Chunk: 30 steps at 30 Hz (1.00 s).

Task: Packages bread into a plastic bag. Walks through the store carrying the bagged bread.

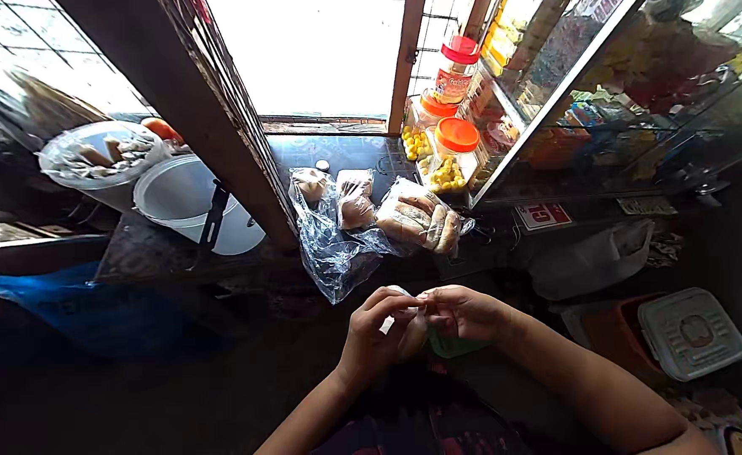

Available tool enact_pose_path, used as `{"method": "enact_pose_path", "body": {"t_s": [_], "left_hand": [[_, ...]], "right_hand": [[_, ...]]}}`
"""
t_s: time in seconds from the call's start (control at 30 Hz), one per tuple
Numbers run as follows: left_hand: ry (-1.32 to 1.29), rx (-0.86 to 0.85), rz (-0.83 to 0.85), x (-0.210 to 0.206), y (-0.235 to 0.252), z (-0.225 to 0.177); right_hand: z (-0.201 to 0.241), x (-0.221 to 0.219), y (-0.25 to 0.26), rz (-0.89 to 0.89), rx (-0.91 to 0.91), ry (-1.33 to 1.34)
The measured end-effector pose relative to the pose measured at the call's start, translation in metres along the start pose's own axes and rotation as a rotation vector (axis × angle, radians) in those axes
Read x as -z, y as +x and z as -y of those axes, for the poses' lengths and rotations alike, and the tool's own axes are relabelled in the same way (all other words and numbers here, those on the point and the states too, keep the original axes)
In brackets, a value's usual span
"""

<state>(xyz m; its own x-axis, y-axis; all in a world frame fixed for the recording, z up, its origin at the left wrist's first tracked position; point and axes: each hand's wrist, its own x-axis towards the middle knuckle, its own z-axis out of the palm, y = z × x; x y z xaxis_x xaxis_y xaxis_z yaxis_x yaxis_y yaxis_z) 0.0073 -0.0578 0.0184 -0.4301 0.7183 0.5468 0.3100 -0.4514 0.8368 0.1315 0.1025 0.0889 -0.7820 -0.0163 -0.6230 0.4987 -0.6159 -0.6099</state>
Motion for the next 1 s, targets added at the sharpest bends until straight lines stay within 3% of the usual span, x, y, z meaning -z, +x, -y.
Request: {"method": "enact_pose_path", "body": {"t_s": [0.13,0.3,0.47,0.7,1.0], "left_hand": [[0.113,0.041,0.108,0.014,0.010,-0.007],[0.156,-0.012,0.079,0.018,0.010,-0.005],[0.357,-0.190,0.166,0.017,0.020,-0.021],[0.357,-0.220,0.171,0.030,0.044,-0.046],[0.122,-0.005,0.170,0.051,0.039,-0.040]], "right_hand": [[-0.009,-0.007,-0.003,-0.012,0.171,0.006],[-0.029,-0.024,0.004,-0.264,0.420,-0.051],[-0.042,-0.029,0.008,-0.440,0.740,-0.500],[-0.031,-0.041,0.002,-0.520,0.937,-0.821],[-0.023,-0.059,-0.008,-0.643,1.026,-1.004]]}}
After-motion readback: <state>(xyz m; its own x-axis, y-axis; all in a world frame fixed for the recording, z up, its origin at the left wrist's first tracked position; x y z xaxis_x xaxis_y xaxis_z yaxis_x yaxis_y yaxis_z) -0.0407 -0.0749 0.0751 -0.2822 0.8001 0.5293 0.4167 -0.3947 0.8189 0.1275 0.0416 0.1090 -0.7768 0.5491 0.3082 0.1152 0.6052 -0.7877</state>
